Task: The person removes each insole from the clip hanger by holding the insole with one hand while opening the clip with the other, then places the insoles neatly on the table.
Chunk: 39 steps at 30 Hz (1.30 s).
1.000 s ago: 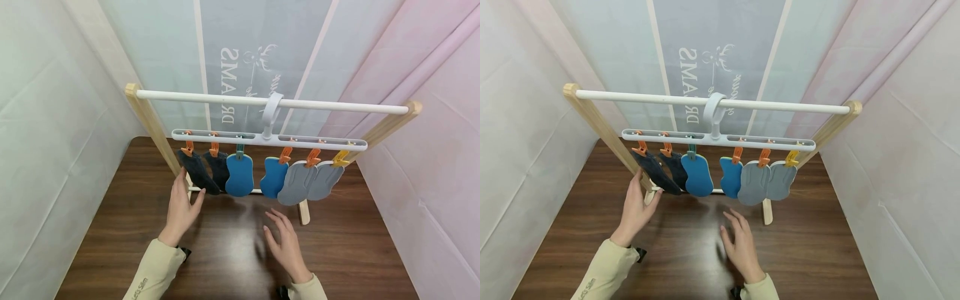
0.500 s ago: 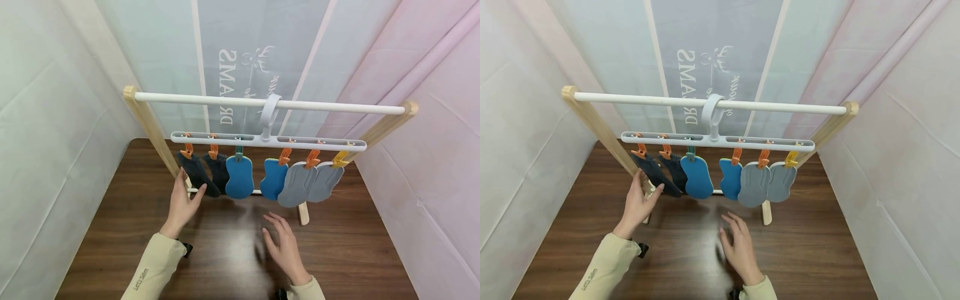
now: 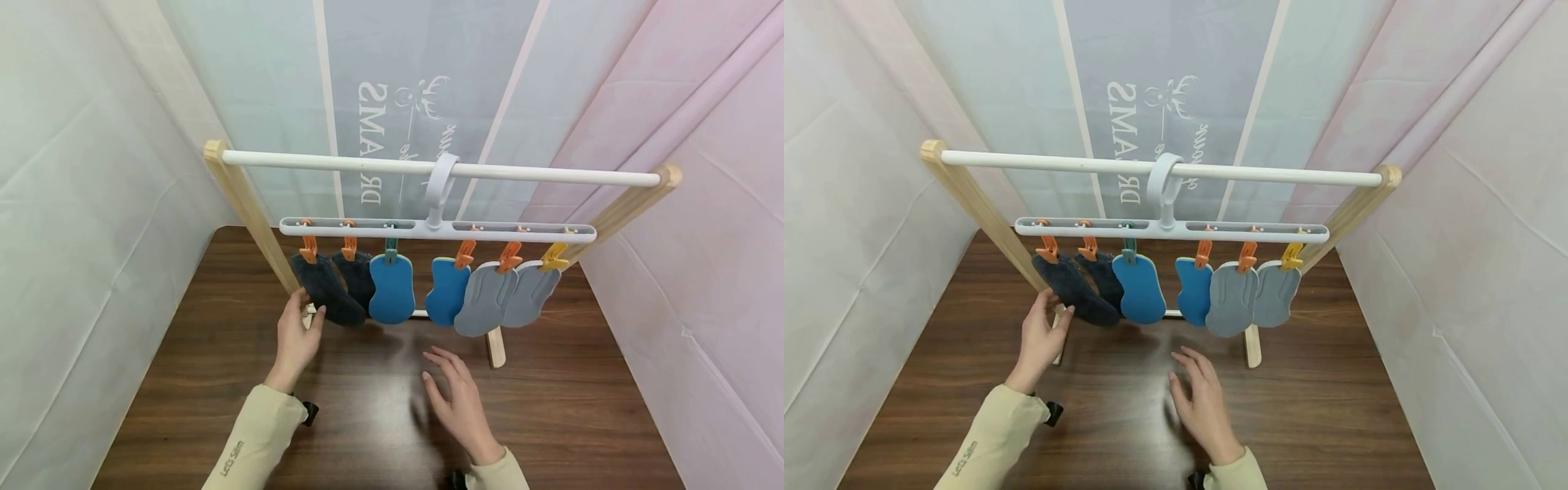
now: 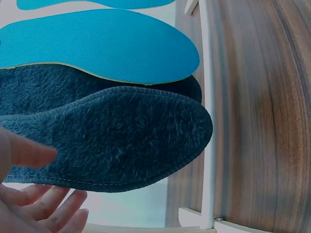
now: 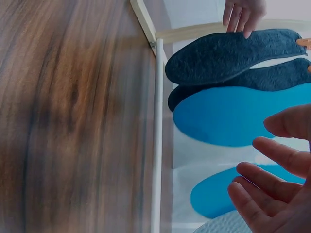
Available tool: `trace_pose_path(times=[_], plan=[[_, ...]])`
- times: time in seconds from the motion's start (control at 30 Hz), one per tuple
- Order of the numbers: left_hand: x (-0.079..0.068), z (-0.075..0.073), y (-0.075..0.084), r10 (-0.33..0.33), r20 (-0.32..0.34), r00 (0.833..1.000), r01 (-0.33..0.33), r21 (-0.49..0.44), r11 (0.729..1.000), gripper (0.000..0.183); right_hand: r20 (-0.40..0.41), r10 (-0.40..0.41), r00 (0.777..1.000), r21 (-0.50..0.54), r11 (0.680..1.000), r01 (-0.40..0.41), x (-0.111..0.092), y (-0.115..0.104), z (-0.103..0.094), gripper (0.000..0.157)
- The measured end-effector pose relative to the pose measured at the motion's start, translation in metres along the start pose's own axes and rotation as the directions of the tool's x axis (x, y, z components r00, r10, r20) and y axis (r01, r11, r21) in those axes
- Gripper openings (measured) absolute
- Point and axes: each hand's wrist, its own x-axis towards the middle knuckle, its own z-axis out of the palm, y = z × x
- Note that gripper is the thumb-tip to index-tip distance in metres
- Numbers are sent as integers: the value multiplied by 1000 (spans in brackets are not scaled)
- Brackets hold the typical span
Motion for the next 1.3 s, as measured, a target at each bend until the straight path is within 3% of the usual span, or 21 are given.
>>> trace_pose_path(times=[0.17, 0.37, 0.5, 0.67, 0.9, 1.3], plan=[[8, -3, -6, 57, -13, 998, -57, -24, 998, 20, 5, -28, 1000, 4, 1000, 28, 10, -21, 5, 36], [16, -8, -10, 90, 8, 996, -90, -30, 995, 12, 49, -79, 996, 56, 996, 76, 35, -52, 13, 37], [14, -10, -10, 82, 15, 997, -81, -34, 996, 12, 100, -139, 985, 151, 981, 123, 55, -72, 17, 38], [13, -10, -11, 91, 10, 996, -91, -34, 995, 13, 96, -217, 971, 323, 930, 175, 82, -98, 23, 44], [13, -11, -12, 118, 3, 993, -118, -46, 992, 14, 93, -182, 979, 482, 869, 116, 115, -124, 30, 50], [11, -13, -13, 128, -5, 992, -128, -31, 991, 15, 125, -139, 982, 564, 825, 45, 144, -150, 41, 59]])
